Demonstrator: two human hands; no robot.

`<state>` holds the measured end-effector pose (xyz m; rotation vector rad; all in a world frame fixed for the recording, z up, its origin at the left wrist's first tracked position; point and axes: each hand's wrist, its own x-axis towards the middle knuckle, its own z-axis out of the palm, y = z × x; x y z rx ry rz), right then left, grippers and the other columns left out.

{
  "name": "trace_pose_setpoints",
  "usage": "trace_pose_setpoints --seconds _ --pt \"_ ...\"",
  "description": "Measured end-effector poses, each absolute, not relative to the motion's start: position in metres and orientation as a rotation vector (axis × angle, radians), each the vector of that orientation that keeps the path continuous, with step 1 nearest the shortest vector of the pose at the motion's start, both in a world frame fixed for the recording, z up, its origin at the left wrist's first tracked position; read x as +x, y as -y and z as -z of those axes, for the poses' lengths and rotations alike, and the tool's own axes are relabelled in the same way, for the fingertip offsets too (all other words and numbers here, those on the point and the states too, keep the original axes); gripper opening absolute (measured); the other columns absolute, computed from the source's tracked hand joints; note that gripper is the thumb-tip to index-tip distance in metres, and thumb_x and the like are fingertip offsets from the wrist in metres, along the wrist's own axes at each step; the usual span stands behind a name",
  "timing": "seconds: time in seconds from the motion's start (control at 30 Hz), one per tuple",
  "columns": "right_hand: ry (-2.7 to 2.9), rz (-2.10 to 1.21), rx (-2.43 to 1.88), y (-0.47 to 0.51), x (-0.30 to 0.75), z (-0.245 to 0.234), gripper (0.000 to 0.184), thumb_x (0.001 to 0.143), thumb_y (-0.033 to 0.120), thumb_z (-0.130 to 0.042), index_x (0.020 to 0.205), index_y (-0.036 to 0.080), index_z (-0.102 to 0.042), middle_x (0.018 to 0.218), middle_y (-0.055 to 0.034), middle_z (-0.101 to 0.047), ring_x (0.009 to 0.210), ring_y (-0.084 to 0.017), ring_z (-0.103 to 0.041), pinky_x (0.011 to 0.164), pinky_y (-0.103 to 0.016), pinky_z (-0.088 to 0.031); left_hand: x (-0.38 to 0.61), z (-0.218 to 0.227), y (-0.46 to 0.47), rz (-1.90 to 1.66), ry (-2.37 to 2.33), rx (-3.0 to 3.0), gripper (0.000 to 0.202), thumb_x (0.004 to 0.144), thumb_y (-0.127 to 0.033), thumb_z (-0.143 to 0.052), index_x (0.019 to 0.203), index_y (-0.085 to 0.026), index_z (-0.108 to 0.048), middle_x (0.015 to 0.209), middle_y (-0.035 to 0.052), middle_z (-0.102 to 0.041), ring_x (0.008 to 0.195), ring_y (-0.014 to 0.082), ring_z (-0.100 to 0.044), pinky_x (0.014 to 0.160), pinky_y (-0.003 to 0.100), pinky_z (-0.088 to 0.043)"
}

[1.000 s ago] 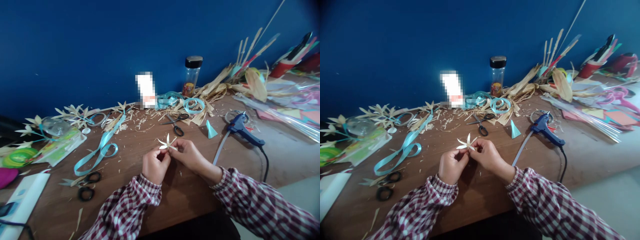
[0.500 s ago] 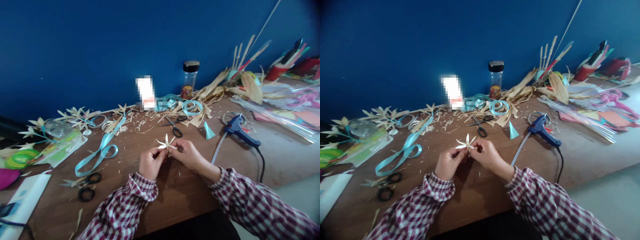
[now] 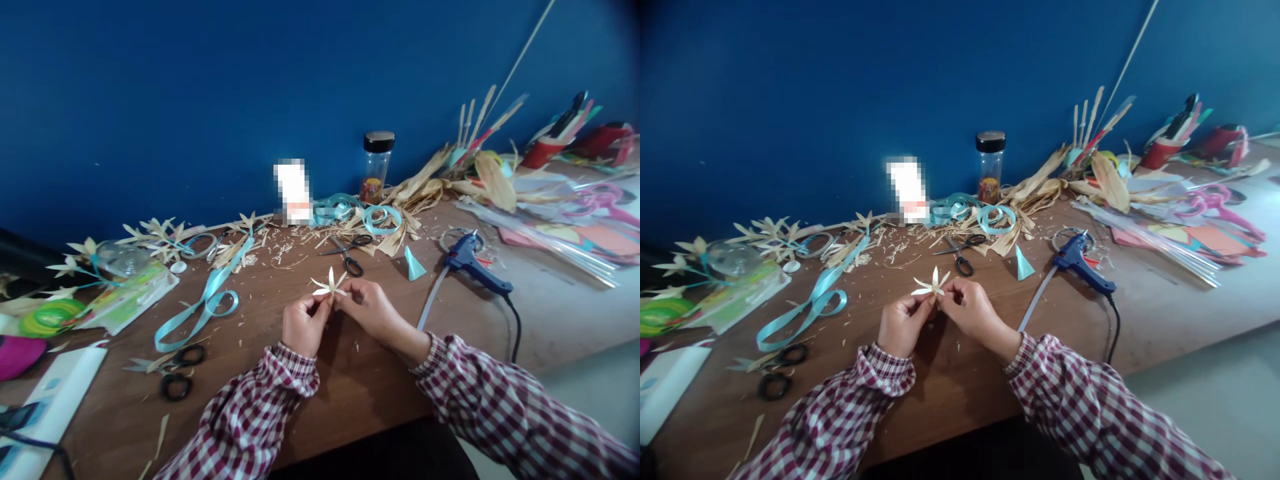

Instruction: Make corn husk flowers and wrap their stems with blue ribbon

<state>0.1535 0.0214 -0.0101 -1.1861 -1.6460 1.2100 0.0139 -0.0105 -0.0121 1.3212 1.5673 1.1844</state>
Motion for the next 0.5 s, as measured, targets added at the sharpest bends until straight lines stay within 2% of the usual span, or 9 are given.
trace_pose_setpoints --seconds 0.17,0.27,0.4,0.5 --pt "1.493 -1.351 -1.147 -0.0239 0.1526 0.0101 0.016 0.075 0.029 -0.056 0.071 0.013 -0.059 0.061 0.0009 -0.056 0.054 -0.01 -0.047 0.051 -0.021 -0.037 0.014 0.0115 0.0098 -1.177 -1.411 1.156 0.03 0.067 -0.033 -0.069 0.09 -0.013 -0.072 0.075 0.0067 -0.072 0.062 0.0168 -0.063 0.058 0.026 -0.051" --pt "1.488 -1.363 -1.136 -0.0244 0.1527 0.0074 0.016 0.075 0.028 -0.055 0.071 0.013 -0.059 0.06 0.0017 -0.055 0.053 -0.008 -0.045 0.049 -0.02 -0.035 0.0131 0.0135 0.0092 -1.189 -1.397 1.107 0.029 0.066 -0.031 -0.071 0.089 -0.013 -0.072 0.073 0.0062 -0.072 0.06 0.0151 -0.062 0.059 0.026 -0.051" --pt "1.559 -1.398 -1.108 -0.0244 0.1547 0.0047 0.026 0.076 0.039 -0.057 0.075 0.013 -0.06 0.056 0.0036 -0.051 0.049 -0.008 -0.04 0.046 -0.02 -0.032 0.0101 0.0134 0.0076 -1.221 -1.429 0.998 0.031 0.064 -0.032 -0.072 0.087 -0.012 -0.071 0.067 0.0058 -0.07 0.056 0.0137 -0.061 0.054 0.024 -0.051" --pt "1.638 -1.358 -1.11 -0.0241 0.1558 0.007 0.026 0.076 0.039 -0.059 0.069 0.014 -0.057 0.057 0.0035 -0.05 0.051 -0.008 -0.04 0.047 -0.021 -0.031 0.0089 0.0129 0.0071 -1.26 -1.445 0.984 0.029 0.061 -0.029 -0.073 0.083 -0.011 -0.071 0.067 0.0061 -0.07 0.057 0.0141 -0.062 0.055 0.025 -0.052"
